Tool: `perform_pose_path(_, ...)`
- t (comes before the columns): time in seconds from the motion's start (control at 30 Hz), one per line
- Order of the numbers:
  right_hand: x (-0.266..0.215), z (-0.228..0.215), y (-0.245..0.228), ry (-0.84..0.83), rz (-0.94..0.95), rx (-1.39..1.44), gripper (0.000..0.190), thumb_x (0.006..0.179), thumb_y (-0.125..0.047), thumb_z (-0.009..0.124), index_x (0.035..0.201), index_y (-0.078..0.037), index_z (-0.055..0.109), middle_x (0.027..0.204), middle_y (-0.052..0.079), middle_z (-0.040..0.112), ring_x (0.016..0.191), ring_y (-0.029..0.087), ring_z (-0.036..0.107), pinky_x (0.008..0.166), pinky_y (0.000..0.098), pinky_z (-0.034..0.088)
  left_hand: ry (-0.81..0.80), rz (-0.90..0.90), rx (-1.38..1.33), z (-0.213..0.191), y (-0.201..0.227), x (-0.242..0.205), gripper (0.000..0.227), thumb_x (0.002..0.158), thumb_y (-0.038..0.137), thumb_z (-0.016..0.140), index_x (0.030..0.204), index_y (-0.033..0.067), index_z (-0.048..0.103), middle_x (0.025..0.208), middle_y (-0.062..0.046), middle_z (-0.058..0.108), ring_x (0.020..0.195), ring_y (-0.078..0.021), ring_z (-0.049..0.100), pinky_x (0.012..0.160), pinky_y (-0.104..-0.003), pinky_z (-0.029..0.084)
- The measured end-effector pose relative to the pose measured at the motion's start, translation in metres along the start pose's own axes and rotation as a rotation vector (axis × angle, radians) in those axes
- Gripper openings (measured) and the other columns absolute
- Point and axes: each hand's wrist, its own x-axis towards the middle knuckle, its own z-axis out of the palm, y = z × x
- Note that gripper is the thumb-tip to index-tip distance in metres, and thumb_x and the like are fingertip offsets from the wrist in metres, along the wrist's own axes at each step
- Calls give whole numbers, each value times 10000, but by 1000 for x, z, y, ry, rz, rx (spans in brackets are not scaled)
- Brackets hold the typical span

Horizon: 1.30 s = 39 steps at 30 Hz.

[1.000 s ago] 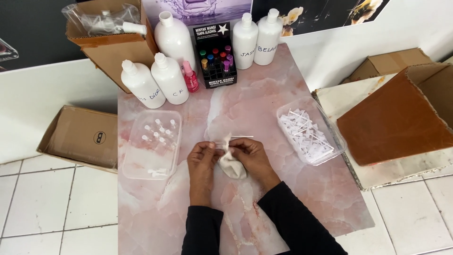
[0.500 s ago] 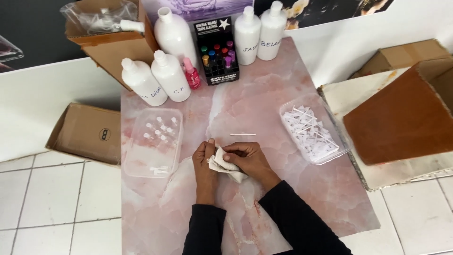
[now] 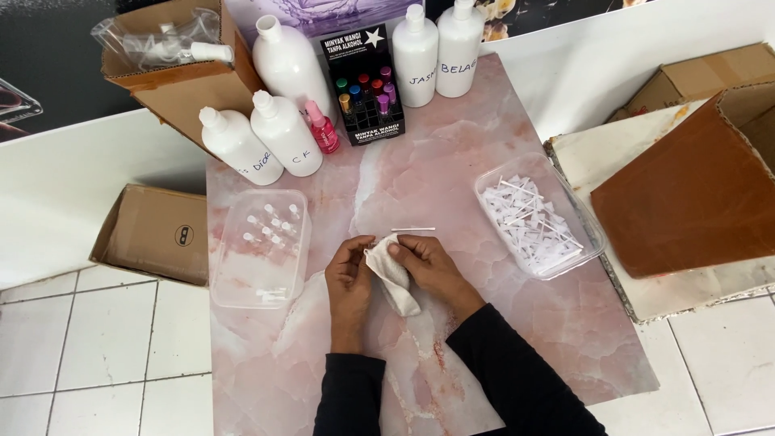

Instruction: Assembling perfume samples by wrapping small applicator sticks in fabric squares

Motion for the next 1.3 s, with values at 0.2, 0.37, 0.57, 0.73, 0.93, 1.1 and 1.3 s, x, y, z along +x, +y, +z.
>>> perform_pose_path(0.2, -16, 28, -66, -21, -104, -1, 322, 822, -32, 826, 1138, 1, 768, 996, 123, 765, 934, 158, 628, 857, 316, 524, -44, -24, 14, 2, 12, 0, 148, 987, -8, 597, 1098, 13, 693, 879, -56, 625, 858, -127, 552, 809, -303, 496)
perform_pose_path(0.37, -8, 21, -40, 29, -233, -49, 407, 786, 28, 838, 1184, -7, 754, 1093, 178, 732, 1042, 212, 636, 949, 382, 521, -31, 14, 0, 0, -11, 0, 214, 931, -33, 665, 1134, 18, 707, 1030, -83, 671, 891, -128, 590, 859, -304, 514)
perform_pose_path(0.57, -3, 16, -12, 115, -290, -115, 403, 786, 76, 799, 1181, 4, 759, 1089, 195, 712, 1049, 251, 663, 944, 401, 542, -8, 33, 60, 2, -22, 2, 275, 892, 5, 744, 1165, 30, 760, 1097, -95, 688, 935, -124, 607, 875, -296, 523)
perform_pose_path(0.73, -7, 25, -25, 151, -195, -159, 329, 827, 46, 770, 1146, -29, 787, 1038, 120, 781, 996, 171, 688, 896, 344, 566, -24, 62, 128, 2, -18, 0, 298, 927, 5, 698, 1216, 52, 754, 1122, -105, 680, 985, -149, 614, 913, -322, 524)
perform_pose_path(0.93, -9, 32, -39, 189, -169, -166, 204, 892, 31, 694, 1039, -41, 817, 939, 136, 798, 913, 144, 680, 842, 334, 570, 16, 89, 168, 1, -32, 0, 310, 882, 3, 751, 1187, 60, 759, 1086, -77, 654, 921, -111, 568, 819, -262, 526)
perform_pose_path(1.1, -11, 30, -51, 227, -122, -11, 191, 920, -58, 725, 1094, -17, 790, 940, 103, 775, 874, 122, 629, 826, 297, 553, 157, -21, 106, -3, -27, 3, 282, 777, -4, 854, 1036, 34, 751, 1011, -36, 688, 842, -86, 610, 733, -205, 565)
perform_pose_path(1.3, -2, 18, -31, 156, -311, -119, 96, 910, -12, 735, 988, 6, 787, 962, 154, 751, 947, 176, 652, 872, 361, 543, -37, 70, 69, 1, -13, -2, 278, 889, -62, 710, 1157, 1, 749, 1139, -163, 660, 1046, -206, 664, 871, -320, 591)
